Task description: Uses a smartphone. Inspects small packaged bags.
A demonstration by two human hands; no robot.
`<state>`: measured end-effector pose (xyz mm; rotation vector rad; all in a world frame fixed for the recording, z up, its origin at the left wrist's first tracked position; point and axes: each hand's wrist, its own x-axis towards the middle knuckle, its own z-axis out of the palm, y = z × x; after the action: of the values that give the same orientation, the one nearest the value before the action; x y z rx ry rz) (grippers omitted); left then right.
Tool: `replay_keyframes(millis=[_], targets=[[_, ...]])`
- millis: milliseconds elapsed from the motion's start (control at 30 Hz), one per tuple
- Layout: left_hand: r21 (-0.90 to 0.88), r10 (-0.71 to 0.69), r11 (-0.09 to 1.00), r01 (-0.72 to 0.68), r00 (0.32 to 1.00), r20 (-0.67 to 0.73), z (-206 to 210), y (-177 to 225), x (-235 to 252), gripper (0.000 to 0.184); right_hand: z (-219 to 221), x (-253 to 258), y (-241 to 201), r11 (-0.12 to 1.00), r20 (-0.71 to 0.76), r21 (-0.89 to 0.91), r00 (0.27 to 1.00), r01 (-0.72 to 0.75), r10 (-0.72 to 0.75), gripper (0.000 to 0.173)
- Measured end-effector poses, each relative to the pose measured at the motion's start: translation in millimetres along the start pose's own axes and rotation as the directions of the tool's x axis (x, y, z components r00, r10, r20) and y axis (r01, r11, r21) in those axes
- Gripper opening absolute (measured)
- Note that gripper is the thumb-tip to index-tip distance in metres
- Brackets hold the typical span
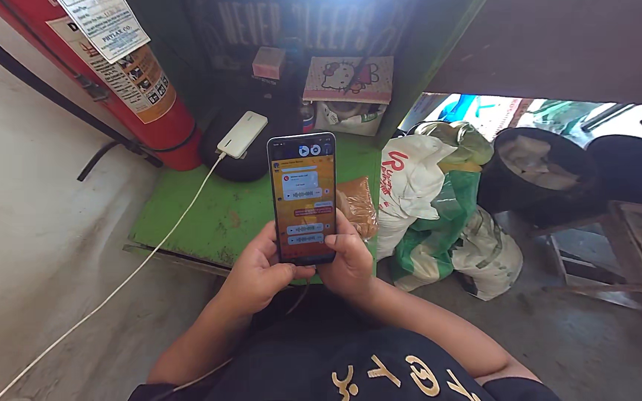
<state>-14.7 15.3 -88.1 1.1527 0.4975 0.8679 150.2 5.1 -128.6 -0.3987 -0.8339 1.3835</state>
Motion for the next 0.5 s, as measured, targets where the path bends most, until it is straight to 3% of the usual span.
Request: replay_keyframes(millis=[500], targets=[[0.016,-0.016,1.000,0.016,1.000,0.012,-2.9,-1.2,7.1,0.052,2.8,4.7,0.0,0.997,-0.123,-0.072,0.992,-0.025,0.016,0.031]])
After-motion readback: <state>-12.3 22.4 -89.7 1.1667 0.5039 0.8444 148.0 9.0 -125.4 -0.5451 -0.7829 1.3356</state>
